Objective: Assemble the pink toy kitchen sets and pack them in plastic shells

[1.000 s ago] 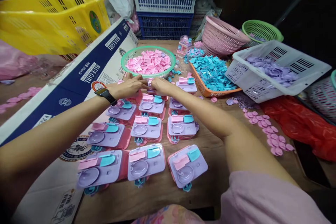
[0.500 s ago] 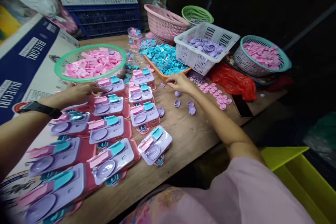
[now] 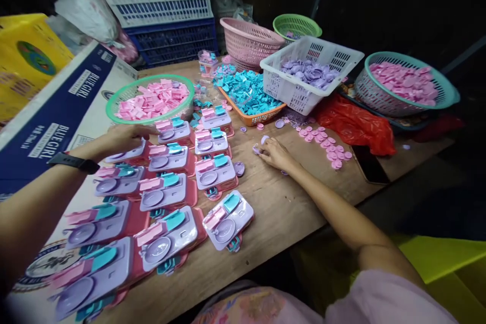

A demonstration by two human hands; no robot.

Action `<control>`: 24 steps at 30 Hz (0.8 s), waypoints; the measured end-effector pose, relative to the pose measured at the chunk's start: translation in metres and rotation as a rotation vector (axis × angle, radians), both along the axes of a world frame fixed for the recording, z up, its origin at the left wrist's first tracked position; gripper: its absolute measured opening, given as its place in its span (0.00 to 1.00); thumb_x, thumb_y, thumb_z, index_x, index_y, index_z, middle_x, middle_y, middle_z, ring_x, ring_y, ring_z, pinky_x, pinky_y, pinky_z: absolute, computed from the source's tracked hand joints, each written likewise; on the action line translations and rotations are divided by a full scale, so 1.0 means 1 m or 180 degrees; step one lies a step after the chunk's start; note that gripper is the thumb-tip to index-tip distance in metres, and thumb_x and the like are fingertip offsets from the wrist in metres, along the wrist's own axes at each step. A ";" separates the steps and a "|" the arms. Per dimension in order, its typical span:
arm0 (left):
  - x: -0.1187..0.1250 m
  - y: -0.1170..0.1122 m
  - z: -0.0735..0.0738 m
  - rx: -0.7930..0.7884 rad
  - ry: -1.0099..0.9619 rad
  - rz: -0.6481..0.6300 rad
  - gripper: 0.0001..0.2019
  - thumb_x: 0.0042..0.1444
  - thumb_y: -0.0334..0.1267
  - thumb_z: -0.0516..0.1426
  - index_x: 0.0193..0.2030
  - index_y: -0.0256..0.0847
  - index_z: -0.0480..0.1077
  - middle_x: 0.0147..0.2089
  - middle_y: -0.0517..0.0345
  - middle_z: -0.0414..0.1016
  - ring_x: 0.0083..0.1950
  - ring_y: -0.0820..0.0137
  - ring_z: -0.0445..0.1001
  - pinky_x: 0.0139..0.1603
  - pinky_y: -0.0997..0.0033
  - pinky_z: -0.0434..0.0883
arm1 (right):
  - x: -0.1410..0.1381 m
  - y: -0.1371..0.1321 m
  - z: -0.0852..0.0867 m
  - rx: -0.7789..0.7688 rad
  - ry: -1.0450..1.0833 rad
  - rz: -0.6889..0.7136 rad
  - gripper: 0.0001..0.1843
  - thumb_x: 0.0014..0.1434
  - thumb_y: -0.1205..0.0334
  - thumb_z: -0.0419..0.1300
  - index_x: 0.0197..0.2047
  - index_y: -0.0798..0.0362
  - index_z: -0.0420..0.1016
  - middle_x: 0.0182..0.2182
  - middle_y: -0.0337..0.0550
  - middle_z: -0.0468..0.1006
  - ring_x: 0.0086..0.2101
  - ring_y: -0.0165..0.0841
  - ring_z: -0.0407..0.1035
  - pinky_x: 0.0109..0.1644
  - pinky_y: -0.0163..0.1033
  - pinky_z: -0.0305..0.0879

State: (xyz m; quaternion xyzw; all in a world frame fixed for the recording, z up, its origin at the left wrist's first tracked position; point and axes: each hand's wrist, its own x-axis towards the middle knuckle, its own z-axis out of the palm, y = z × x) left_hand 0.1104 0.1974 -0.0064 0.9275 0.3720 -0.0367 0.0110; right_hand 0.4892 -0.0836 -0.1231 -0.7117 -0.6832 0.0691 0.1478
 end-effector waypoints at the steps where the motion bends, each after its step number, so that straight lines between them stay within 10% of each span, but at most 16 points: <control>1: 0.000 -0.005 0.006 -0.0019 0.0041 0.0090 0.27 0.49 0.26 0.53 0.54 0.42 0.81 0.45 0.54 0.84 0.43 0.63 0.78 0.40 0.71 0.65 | 0.000 0.004 0.005 0.0127 0.0057 0.0010 0.05 0.62 0.66 0.63 0.38 0.53 0.81 0.40 0.53 0.80 0.46 0.44 0.73 0.52 0.45 0.66; 7: 0.020 -0.034 0.019 0.0408 -0.0510 -0.0226 0.23 0.54 0.29 0.48 0.48 0.36 0.82 0.49 0.47 0.81 0.48 0.59 0.78 0.52 0.63 0.71 | -0.017 0.057 0.065 0.0779 0.0470 0.0075 0.09 0.65 0.61 0.59 0.40 0.53 0.80 0.37 0.48 0.83 0.39 0.41 0.76 0.46 0.43 0.66; 12: 0.040 -0.036 0.010 0.0268 -0.0485 -0.0440 0.23 0.51 0.27 0.50 0.47 0.40 0.82 0.55 0.48 0.80 0.55 0.55 0.75 0.57 0.56 0.70 | -0.064 0.140 0.101 0.0800 0.0335 0.1118 0.10 0.65 0.66 0.60 0.44 0.55 0.82 0.42 0.49 0.83 0.45 0.39 0.73 0.53 0.43 0.64; 18: 0.044 -0.030 -0.001 0.0200 -0.0404 -0.0375 0.22 0.53 0.24 0.50 0.48 0.39 0.81 0.55 0.45 0.80 0.56 0.51 0.72 0.54 0.50 0.67 | -0.100 0.201 0.105 0.0374 -0.0064 0.1869 0.11 0.60 0.73 0.60 0.41 0.57 0.85 0.42 0.51 0.82 0.44 0.39 0.72 0.53 0.44 0.63; 24: 0.072 -0.029 -0.011 -0.0028 -0.0577 -0.1068 0.25 0.54 0.24 0.49 0.54 0.38 0.78 0.60 0.45 0.77 0.60 0.54 0.70 0.57 0.53 0.66 | -0.061 0.198 0.078 0.0367 -0.0336 0.1686 0.11 0.58 0.75 0.60 0.37 0.58 0.84 0.36 0.49 0.83 0.41 0.39 0.73 0.49 0.42 0.65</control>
